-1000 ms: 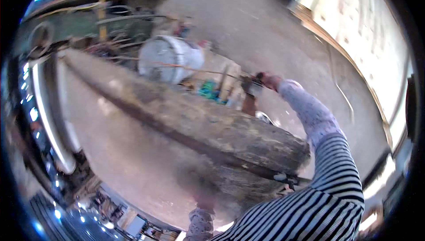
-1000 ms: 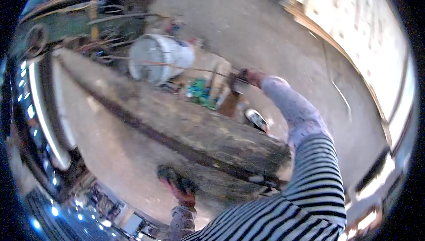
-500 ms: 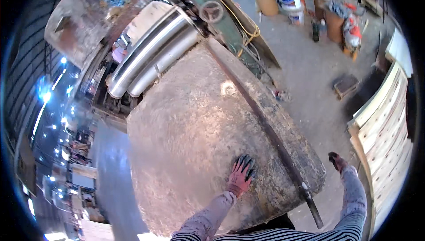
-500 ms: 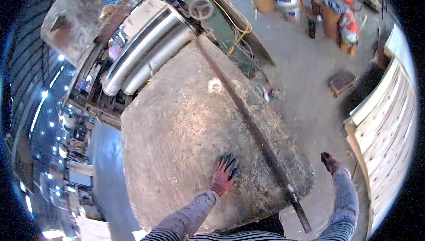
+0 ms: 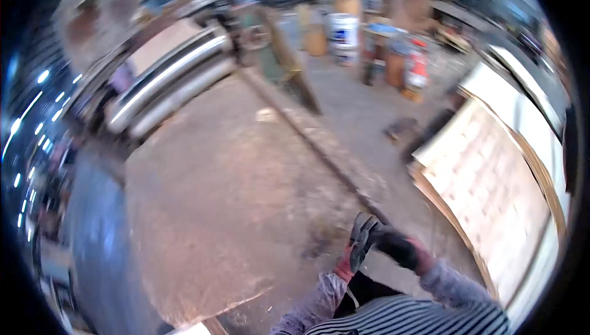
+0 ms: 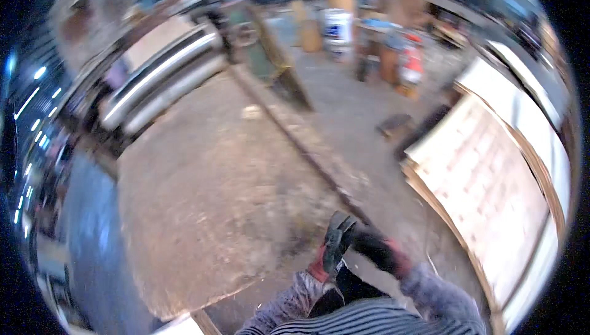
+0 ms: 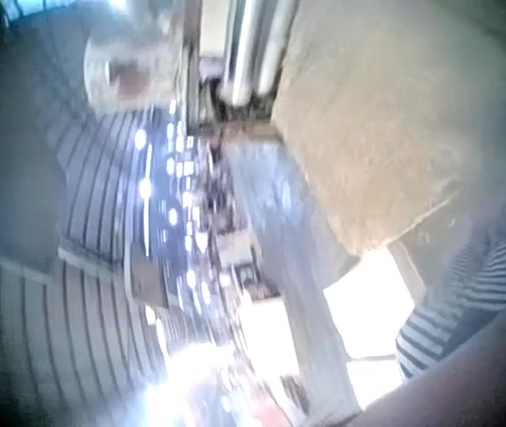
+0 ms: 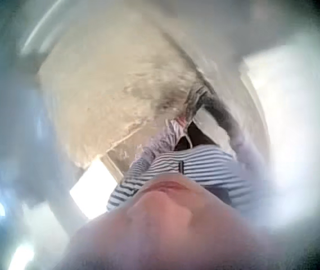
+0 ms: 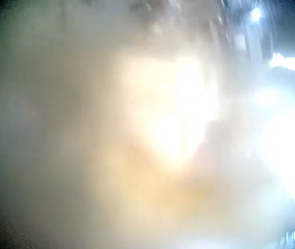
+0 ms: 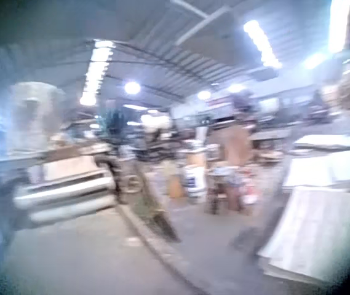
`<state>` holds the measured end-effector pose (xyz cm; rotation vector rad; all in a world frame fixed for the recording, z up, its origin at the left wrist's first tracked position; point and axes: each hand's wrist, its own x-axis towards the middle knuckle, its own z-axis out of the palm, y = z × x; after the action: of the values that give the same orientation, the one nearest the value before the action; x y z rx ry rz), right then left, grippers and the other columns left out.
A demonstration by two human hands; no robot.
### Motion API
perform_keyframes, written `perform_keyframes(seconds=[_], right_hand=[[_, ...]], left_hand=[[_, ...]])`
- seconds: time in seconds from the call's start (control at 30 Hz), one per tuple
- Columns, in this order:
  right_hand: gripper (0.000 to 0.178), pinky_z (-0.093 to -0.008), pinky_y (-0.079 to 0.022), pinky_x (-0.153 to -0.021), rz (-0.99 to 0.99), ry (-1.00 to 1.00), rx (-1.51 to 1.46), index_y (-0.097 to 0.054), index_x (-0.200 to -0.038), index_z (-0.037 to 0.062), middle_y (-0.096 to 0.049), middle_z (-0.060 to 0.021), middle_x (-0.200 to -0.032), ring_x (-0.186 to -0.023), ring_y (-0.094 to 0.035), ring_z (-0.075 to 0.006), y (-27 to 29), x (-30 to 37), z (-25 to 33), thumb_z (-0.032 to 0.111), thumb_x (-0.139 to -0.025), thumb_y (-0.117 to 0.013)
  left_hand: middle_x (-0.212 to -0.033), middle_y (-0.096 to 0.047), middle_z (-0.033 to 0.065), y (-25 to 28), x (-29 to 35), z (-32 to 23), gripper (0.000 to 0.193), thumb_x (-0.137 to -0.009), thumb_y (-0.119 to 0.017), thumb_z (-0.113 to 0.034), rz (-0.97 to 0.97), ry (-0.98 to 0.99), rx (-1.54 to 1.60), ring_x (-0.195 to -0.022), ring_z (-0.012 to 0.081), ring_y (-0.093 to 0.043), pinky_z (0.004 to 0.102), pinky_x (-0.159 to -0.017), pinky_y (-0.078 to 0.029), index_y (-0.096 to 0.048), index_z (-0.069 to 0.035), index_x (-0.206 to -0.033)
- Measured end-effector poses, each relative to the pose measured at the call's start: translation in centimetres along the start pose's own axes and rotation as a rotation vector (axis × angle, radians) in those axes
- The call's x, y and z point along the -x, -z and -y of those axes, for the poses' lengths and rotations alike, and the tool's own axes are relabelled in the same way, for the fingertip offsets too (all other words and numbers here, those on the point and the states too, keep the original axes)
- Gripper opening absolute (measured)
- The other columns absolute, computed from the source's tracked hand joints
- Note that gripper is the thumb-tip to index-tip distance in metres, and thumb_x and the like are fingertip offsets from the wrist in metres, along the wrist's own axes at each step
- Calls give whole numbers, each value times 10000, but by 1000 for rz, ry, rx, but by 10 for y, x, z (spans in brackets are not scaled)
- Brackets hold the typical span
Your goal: The person feeds large sheets of wood veneer one by one through a roller machine and then stacks them on top of other sheets on the floor.
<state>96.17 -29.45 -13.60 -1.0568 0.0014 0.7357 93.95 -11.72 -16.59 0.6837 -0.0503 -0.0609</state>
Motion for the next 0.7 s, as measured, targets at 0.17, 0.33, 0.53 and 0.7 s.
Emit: perform_keyframes(seconds=[0.17, 0.33, 0.53, 0.7], right_hand=[[345, -255, -396, -835, 276, 122, 123, -502, -1158, 38, -534, -5, -1055, -937, -485, -96, 2, 18, -53, 243, -881, -508], [446, -228, -368, -854, 345, 56, -19, -370, -1298, 52, -480, -1, -1140, -967, -439, -76, -28, 76, 85, 221, -901, -479], [506, -309, -247, -1035, 412, 81, -287, -254, -1361, 73, -301, -78, -1384, -1250, -314, -150, 117, 101, 112, 230, -914, -432], [477, -368, -221, -1050, 326, 289, -402, -268, -1355, 81, -280, -84, -1399, -1265, -305, -199, 212, 132, 137, 266, -926, -361]], left_hand=[[-1224, -462, 150, -15, 35, 28, 398, -925, -347, -229, -142, 119, 35, -1092, 250, -487, 370, -946, -394, -362, -45, -1278], [-1194, -484, 136, -77, -28, 38, 378, -910, -411, -259, 371, -102, 315, -1052, 242, -507, 347, -867, -438, -423, -52, -1226], [-1101, -544, 103, -202, -97, 94, 352, -891, -471, -283, -202, -69, -184, -956, 232, -545, 341, -821, -447, -488, -50, -1155], [-996, -586, 119, -213, -145, 196, 295, -860, -511, -257, -101, 7, -48, -916, 212, -562, 343, -810, -455, -547, -11, -1019]])
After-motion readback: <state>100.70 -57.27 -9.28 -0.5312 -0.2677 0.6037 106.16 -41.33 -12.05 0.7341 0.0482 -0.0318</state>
